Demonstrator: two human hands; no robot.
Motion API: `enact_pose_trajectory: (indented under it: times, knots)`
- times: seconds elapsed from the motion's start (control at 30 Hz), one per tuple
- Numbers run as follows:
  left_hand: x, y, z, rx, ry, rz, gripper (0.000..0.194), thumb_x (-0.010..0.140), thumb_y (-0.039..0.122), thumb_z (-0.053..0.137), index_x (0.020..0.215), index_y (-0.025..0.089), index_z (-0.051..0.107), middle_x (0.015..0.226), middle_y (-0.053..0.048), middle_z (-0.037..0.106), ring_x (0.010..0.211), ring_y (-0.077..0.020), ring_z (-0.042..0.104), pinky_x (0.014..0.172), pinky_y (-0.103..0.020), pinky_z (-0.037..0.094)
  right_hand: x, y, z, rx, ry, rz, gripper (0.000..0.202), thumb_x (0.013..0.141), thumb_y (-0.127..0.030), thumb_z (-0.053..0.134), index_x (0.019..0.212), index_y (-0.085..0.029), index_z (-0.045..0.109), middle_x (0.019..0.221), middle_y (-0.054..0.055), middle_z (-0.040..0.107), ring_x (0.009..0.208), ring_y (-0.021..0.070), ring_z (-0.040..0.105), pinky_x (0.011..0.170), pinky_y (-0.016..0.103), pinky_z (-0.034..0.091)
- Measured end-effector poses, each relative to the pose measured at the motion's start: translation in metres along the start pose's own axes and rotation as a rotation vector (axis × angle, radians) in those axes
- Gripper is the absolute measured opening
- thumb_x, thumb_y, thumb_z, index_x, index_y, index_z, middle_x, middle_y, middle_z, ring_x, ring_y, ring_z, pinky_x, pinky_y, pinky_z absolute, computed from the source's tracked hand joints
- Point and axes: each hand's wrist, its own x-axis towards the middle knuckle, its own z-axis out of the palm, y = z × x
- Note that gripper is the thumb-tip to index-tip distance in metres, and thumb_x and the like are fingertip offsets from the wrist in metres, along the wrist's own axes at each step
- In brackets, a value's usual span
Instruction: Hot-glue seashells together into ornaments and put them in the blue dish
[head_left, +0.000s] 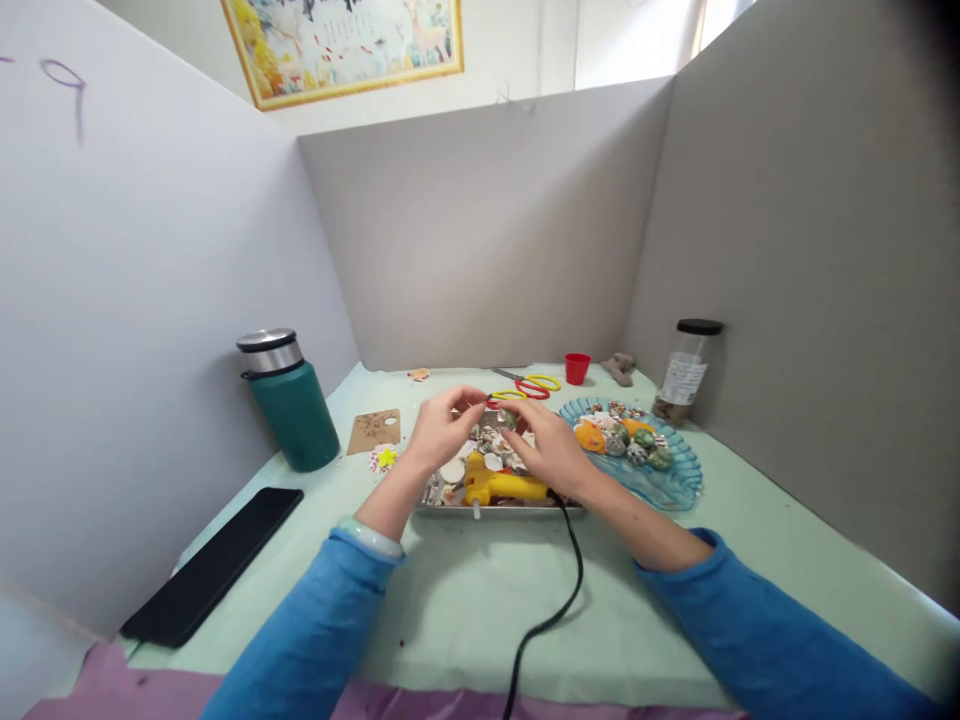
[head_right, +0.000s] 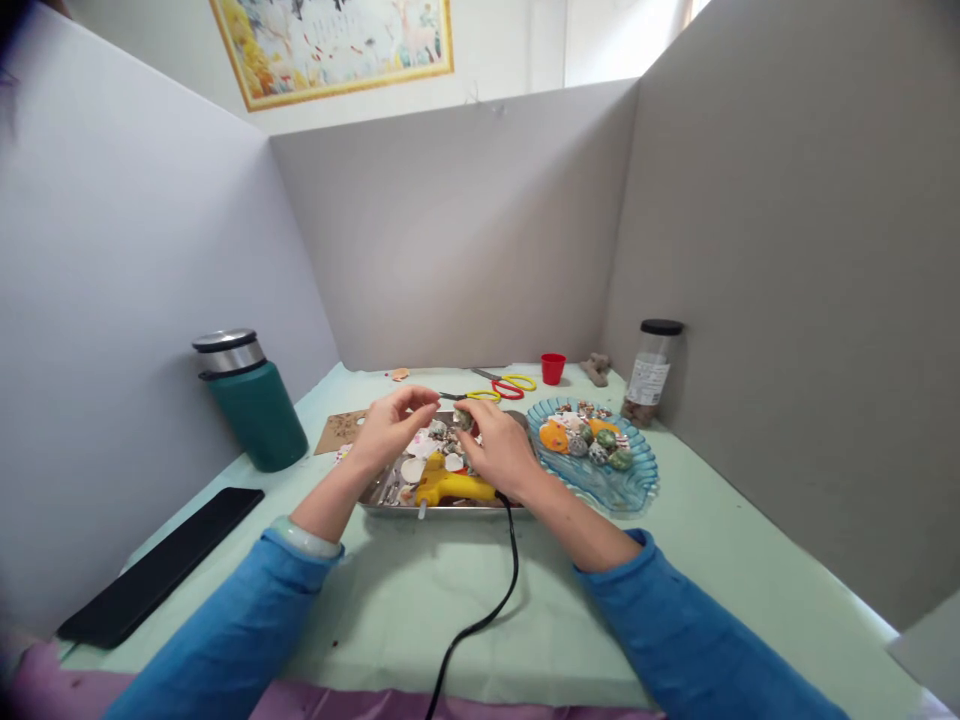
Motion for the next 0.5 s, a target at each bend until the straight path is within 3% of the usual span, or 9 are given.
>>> enact_pose_trajectory:
  times: [0.1, 0.2, 0.4, 0.5]
  knots:
    - [0.016, 0.007, -0.006, 0.11, -0.009, 0.024, 0.02, 0.079, 0.034, 0.059, 0.087, 0.017, 0.064, 0.079, -0.003, 0.066, 0.069, -0.0133, 0.059, 0.062, -0.024, 0.045, 0.005, 0.005, -0.004, 0.02, 0.002, 0.074, 0.033, 0.086, -0.025, 0.055, 0.118, -0.017, 0.056, 0.106, 0.008, 0.064, 0.077, 0.0171, 0.06, 0.078, 0.033, 0.048]
    - [0.016, 0.002, -0.014, 0.148, 0.042, -0.04, 0.027, 0.082, 0.043, 0.054, 0.084, 0.017, 0.06, 0.072, -0.001, 0.064, 0.063, -0.0129, 0.057, 0.059, -0.024, 0.042, 0.004, 0.01, -0.009, 0.034, 0.015, 0.128, 0.033, 0.088, -0.03, 0.054, 0.118, -0.016, 0.057, 0.1, 0.008, 0.063, 0.077, 0.0168, 0.059, 0.077, 0.032, 0.048]
    - [-0.007, -0.033, -0.038, 0.272, 0.034, -0.16, 0.029, 0.083, 0.044, 0.054, 0.07, 0.018, 0.054, 0.057, 0.003, 0.054, 0.054, -0.0115, 0.049, 0.055, -0.023, 0.036, -0.002, 0.015, -0.022, 0.004, -0.035, 0.212, 0.03, 0.088, -0.03, 0.056, 0.115, -0.017, 0.058, 0.093, 0.006, 0.064, 0.074, 0.0161, 0.059, 0.072, 0.03, 0.049]
    - [-0.017, -0.051, -0.045, 0.194, 0.031, -0.285, 0.03, 0.083, 0.045, 0.054, 0.07, 0.018, 0.055, 0.061, 0.002, 0.056, 0.057, -0.0122, 0.051, 0.054, -0.022, 0.037, -0.002, 0.016, -0.022, -0.022, -0.067, 0.191, 0.03, 0.089, -0.03, 0.053, 0.117, -0.019, 0.057, 0.091, 0.006, 0.064, 0.073, 0.0158, 0.06, 0.071, 0.029, 0.05]
